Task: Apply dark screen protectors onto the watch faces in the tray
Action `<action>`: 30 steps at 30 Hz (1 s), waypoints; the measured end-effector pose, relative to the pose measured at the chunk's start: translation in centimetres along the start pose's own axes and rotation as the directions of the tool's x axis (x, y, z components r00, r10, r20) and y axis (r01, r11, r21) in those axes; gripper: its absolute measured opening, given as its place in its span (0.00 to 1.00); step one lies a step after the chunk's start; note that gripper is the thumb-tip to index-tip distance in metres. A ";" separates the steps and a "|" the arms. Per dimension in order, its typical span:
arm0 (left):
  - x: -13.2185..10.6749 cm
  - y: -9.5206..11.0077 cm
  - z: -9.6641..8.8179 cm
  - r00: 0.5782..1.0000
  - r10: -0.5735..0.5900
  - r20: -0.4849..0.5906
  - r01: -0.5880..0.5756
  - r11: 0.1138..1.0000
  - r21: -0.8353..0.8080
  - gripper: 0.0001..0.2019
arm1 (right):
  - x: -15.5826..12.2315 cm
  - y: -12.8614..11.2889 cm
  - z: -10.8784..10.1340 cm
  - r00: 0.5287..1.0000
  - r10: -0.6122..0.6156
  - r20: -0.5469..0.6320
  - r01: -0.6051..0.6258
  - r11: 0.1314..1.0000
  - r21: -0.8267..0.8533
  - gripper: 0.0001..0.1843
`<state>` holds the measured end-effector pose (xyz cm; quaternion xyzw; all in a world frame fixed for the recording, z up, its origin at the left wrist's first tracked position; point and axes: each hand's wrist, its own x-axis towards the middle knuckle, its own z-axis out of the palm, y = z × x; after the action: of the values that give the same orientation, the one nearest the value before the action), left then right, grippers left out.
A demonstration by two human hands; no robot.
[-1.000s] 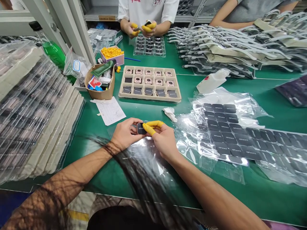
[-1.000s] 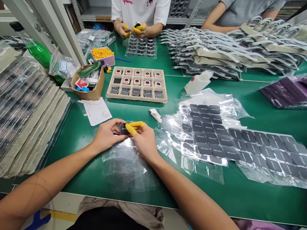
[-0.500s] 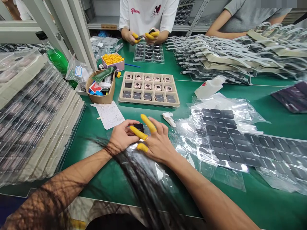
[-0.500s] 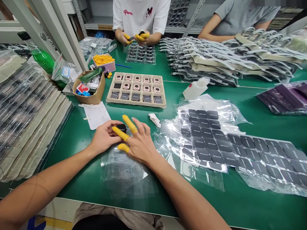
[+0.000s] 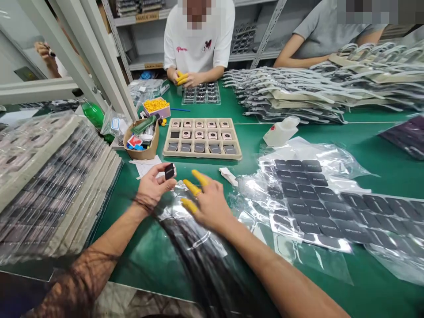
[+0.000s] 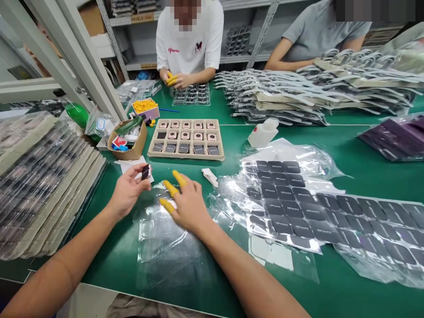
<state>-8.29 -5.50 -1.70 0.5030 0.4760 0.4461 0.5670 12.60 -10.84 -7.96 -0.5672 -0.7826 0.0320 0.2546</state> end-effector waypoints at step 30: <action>-18.1 -7.9 -2.5 0.946 0.310 0.099 -0.101 -0.008 0.995 0.43 | 0.4 -3.1 -4.6 0.894 0.096 0.439 -0.037 0.989 -0.140 0.51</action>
<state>-13.23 -23.75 -8.04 0.7823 0.6120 0.1027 -0.0538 11.77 -12.68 -2.78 -0.5866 -0.8005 0.1191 0.0314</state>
